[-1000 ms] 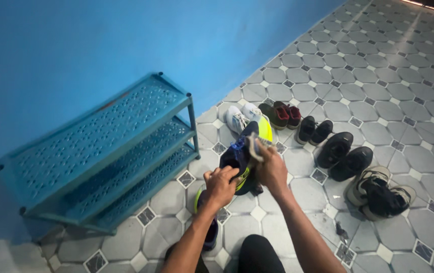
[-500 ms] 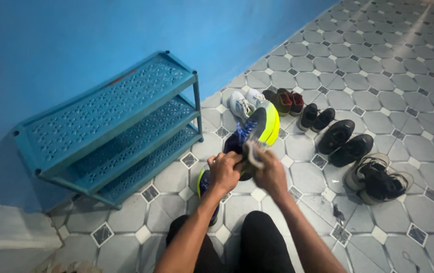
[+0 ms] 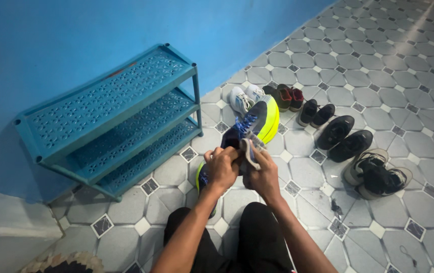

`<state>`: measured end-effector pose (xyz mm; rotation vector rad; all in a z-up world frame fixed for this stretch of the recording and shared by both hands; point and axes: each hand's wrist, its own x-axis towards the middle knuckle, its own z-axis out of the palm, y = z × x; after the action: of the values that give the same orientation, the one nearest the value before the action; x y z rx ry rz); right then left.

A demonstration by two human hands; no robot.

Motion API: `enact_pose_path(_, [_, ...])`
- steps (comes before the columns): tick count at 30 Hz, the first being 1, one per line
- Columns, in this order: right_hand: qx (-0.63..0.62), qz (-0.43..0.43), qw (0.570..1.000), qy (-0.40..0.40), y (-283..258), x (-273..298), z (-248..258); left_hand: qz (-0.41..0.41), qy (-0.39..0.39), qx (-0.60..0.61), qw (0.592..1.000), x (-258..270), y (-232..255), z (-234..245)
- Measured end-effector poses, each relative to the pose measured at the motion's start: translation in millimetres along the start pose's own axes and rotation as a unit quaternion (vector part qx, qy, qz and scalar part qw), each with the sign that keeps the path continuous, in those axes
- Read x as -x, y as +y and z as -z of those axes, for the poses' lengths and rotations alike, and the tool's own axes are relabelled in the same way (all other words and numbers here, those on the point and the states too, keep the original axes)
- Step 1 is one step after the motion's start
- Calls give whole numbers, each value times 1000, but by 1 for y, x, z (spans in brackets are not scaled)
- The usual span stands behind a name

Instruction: The person sits on the floor and wipes a pair of blue and neon-yellow sneakers with a cloth, then places them on a blue shoe rack. The person also folds a dark patterned cloth and places it on the rack.

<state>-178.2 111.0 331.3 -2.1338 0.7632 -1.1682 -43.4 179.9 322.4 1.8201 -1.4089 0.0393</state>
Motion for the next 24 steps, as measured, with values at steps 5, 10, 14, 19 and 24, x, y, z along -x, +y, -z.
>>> enact_pose_path(5, [97,-46,994,-26,29,-27,14,-11,15,28,999,8,2,4])
enact_pose_path(10, [118,-92,986,69,69,-66,30,-62,45,31,997,19,9,13])
enact_pose_path(14, [70,-10,993,95,63,-40,20,-82,63,-13,995,22,16,18])
enact_pose_path(19, [23,-41,998,38,19,8,-5,-123,101,-82,984,14,19,23])
enact_pose_path(24, [65,4,995,73,29,-29,19,-165,96,-109,976,21,12,33])
